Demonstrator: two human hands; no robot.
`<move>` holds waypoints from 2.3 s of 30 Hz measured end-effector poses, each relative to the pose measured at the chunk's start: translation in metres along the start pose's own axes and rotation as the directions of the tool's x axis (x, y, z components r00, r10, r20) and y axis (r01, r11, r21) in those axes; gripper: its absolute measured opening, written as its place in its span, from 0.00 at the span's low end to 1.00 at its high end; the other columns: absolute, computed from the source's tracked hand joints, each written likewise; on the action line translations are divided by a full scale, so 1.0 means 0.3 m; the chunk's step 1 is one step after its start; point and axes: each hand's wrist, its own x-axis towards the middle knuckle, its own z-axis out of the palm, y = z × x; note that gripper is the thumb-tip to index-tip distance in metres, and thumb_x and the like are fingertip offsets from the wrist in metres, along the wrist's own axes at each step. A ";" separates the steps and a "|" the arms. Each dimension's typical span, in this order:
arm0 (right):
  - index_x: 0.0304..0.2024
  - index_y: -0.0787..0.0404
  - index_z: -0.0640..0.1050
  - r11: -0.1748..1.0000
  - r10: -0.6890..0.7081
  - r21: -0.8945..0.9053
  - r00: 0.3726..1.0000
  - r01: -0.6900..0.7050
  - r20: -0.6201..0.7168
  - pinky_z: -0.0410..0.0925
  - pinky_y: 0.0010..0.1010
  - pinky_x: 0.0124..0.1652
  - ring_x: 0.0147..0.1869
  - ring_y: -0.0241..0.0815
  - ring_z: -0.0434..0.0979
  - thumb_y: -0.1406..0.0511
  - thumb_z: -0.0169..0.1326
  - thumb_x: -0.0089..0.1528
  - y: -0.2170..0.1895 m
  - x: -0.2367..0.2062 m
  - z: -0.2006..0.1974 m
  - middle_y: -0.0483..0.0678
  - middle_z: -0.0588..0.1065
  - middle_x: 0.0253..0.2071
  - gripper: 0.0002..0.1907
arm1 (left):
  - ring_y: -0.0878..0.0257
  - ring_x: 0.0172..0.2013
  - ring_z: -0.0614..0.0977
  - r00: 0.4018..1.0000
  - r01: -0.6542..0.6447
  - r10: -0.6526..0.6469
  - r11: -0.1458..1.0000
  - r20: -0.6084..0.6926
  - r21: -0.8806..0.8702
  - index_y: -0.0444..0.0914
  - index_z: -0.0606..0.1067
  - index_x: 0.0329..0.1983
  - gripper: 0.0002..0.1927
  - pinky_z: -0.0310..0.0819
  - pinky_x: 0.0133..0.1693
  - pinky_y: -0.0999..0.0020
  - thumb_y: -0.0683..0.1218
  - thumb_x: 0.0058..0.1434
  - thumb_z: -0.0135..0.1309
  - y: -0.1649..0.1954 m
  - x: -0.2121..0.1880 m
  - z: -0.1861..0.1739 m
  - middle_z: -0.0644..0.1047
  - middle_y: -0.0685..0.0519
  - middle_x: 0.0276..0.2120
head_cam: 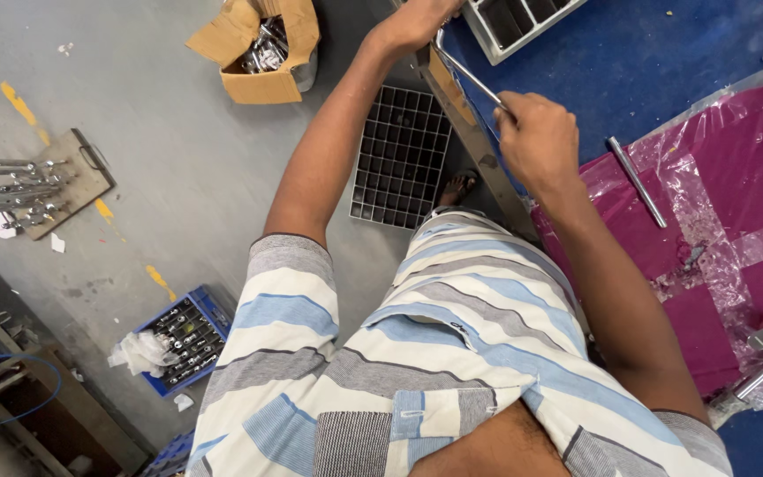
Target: The person assembles small metal valve components by hand, inserting parts and using a rubber mallet to tap them into place. They also use a pneumatic tool to tighten the assembly and place finished units into a compartmentalized tray.
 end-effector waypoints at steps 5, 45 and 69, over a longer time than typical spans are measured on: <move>0.49 0.58 0.83 0.996 0.018 0.086 1.000 -0.018 -0.007 0.71 0.45 0.42 0.40 0.56 0.80 0.64 0.57 0.67 -0.006 0.015 -0.029 0.54 0.79 0.38 0.10 | 0.63 0.33 0.74 0.994 0.111 -0.111 0.994 0.015 0.005 0.35 0.73 0.43 0.27 0.73 0.38 0.61 0.62 0.76 0.36 0.027 -0.002 0.001 0.72 0.54 0.31; 0.45 0.59 0.76 0.917 -0.396 -0.058 0.918 0.394 -0.008 0.61 0.47 0.51 0.52 0.55 0.70 0.62 0.57 0.63 0.378 0.152 0.231 0.51 0.72 0.44 0.11 | 0.54 0.35 0.71 0.969 0.130 -0.128 0.991 -0.212 -0.002 0.33 0.72 0.36 0.19 0.66 0.44 0.55 0.53 0.73 0.46 0.022 -0.048 0.104 0.73 0.45 0.29; 0.54 0.60 0.80 0.987 0.063 0.161 0.972 -0.027 -0.227 0.72 0.35 0.45 0.46 0.45 0.81 0.65 0.54 0.66 0.603 -0.657 0.016 0.52 0.80 0.48 0.14 | 0.38 0.50 0.78 0.867 0.425 -0.271 0.841 -0.419 0.336 0.33 0.75 0.52 0.26 0.73 0.53 0.48 0.58 0.63 0.56 0.134 0.029 0.055 0.74 0.33 0.49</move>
